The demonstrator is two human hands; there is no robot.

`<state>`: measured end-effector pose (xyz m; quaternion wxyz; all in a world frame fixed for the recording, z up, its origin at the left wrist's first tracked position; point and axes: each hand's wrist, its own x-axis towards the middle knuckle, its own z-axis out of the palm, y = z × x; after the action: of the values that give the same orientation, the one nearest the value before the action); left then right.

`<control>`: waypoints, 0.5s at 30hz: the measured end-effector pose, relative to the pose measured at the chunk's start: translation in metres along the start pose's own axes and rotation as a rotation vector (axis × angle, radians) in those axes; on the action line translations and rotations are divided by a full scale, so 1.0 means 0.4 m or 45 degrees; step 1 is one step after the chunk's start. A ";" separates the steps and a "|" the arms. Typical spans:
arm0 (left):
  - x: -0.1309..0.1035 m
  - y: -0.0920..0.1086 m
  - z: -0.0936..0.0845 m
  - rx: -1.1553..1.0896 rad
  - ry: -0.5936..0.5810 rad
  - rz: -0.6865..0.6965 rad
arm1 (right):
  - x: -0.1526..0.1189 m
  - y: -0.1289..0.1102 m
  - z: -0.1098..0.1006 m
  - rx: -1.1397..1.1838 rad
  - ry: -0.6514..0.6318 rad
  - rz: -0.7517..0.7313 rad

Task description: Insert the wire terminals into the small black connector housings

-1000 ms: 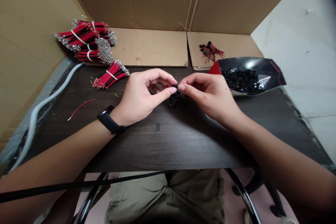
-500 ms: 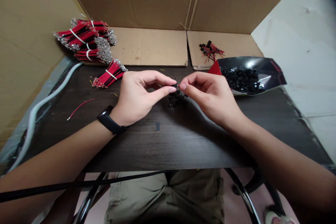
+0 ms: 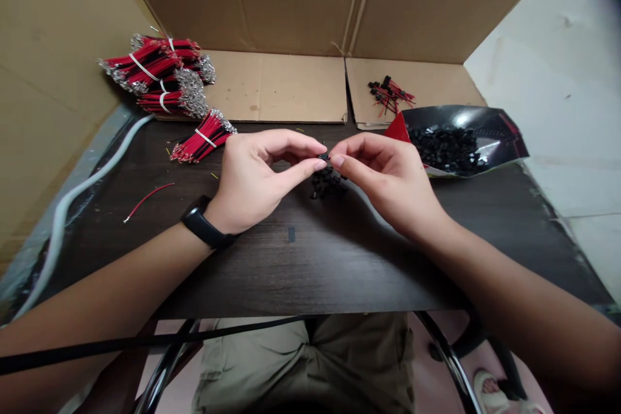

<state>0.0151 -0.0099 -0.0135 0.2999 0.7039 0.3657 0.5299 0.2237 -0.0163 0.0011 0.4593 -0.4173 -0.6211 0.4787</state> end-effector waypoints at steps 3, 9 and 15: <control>0.002 0.000 -0.002 0.031 0.041 -0.013 | 0.002 -0.002 -0.003 0.000 0.043 -0.067; 0.011 0.016 -0.017 0.072 -0.006 -0.077 | 0.020 -0.046 -0.049 -0.219 0.164 -0.218; 0.041 -0.009 -0.053 0.325 0.101 -0.089 | 0.158 -0.077 -0.224 -0.683 0.418 -0.331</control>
<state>-0.0034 0.0066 -0.0024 0.2116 0.7017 0.4659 0.4957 0.2939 0.0572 0.0526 0.4842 -0.5122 -0.6906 0.1620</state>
